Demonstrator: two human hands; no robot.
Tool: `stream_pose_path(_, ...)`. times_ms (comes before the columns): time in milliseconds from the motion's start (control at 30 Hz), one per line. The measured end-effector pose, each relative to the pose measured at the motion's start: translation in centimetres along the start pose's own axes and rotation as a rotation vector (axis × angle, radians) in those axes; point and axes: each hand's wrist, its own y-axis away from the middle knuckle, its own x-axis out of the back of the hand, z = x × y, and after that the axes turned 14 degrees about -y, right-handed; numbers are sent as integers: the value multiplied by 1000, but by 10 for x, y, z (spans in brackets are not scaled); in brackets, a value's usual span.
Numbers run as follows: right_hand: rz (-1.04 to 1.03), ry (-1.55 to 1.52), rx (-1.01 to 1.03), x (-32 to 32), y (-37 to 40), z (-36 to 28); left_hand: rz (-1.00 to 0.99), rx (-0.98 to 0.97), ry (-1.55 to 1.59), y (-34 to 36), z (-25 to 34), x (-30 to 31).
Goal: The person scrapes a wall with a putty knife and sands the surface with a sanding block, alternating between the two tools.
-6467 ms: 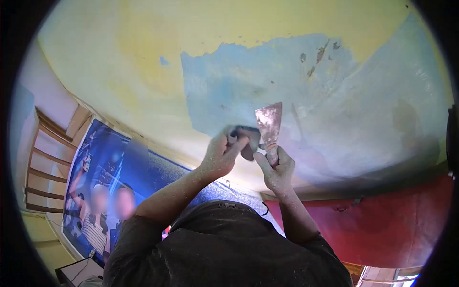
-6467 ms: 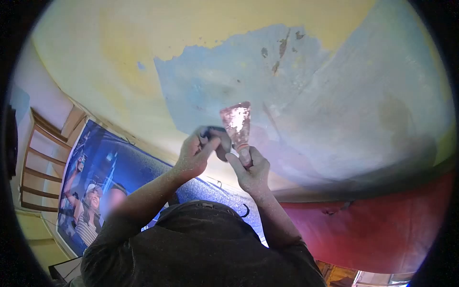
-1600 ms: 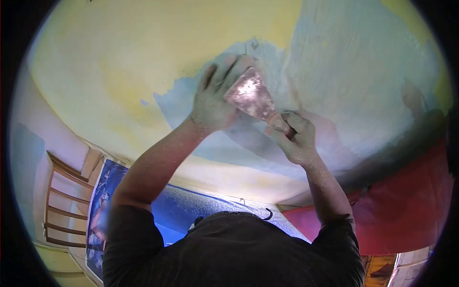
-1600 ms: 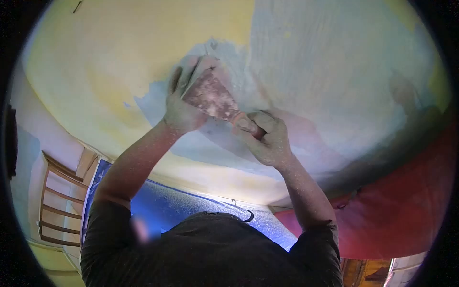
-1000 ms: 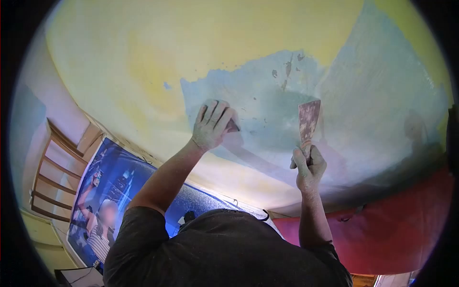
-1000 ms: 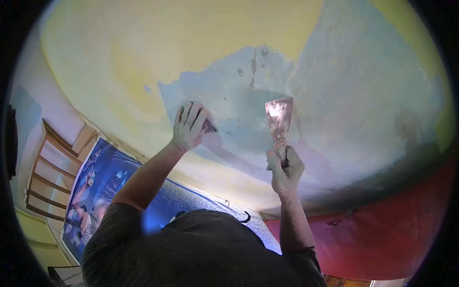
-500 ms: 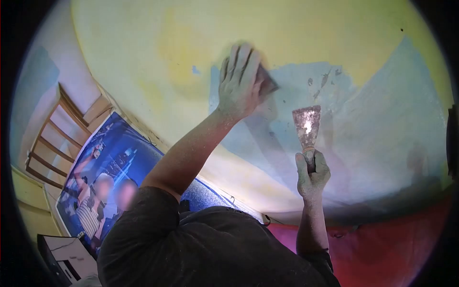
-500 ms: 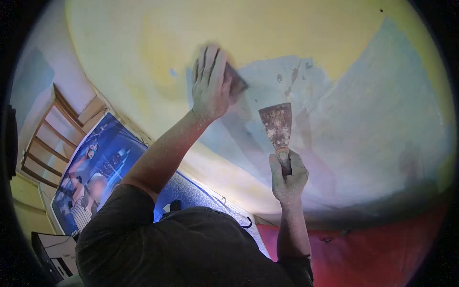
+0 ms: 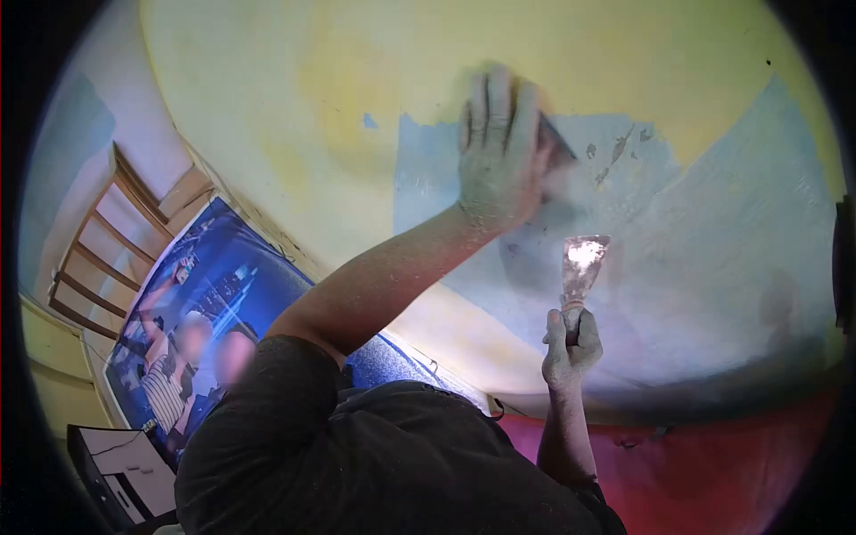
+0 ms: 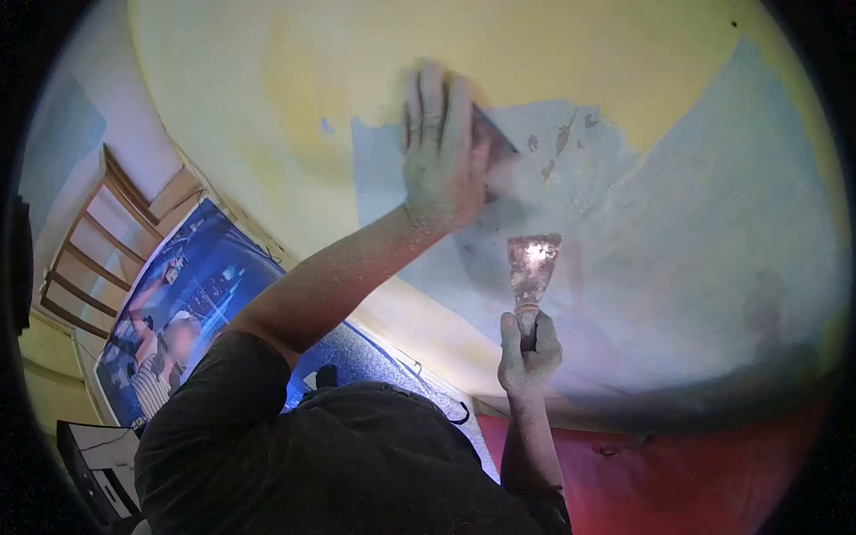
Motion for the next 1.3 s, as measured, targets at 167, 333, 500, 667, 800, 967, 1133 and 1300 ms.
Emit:
stream_pose_path(167, -12, 63, 4, -1, 3, -7, -20, -83, -10, 3, -9, 1)
stream_pose_path(333, -61, 117, -21, 11, 21, 16, -31, 79, -36, 87, -98, -11)
stream_pose_path(500, -42, 41, -103, 16, 50, 30, -3, 71, -39, 87, -90, -5)
stream_pose_path(667, -56, -28, -74, 13, 54, 25, 1, -57, -5, 17, 13, -14)
stream_pose_path(800, -22, -19, 1, 8, 51, 20, -44, -350, 34, 11, 65, -14)
stream_pose_path(967, 13, 9, 32, 4, 48, 2, -113, -649, 116, 76, 41, -9)
stream_pose_path(1133, -15, 140, 29, -1, 46, 2, -272, -746, 253, 162, -33, -2)
stream_pose_path(1300, -194, 48, -66, -8, 37, 6, -381, -347, 98, 200, -94, 58)
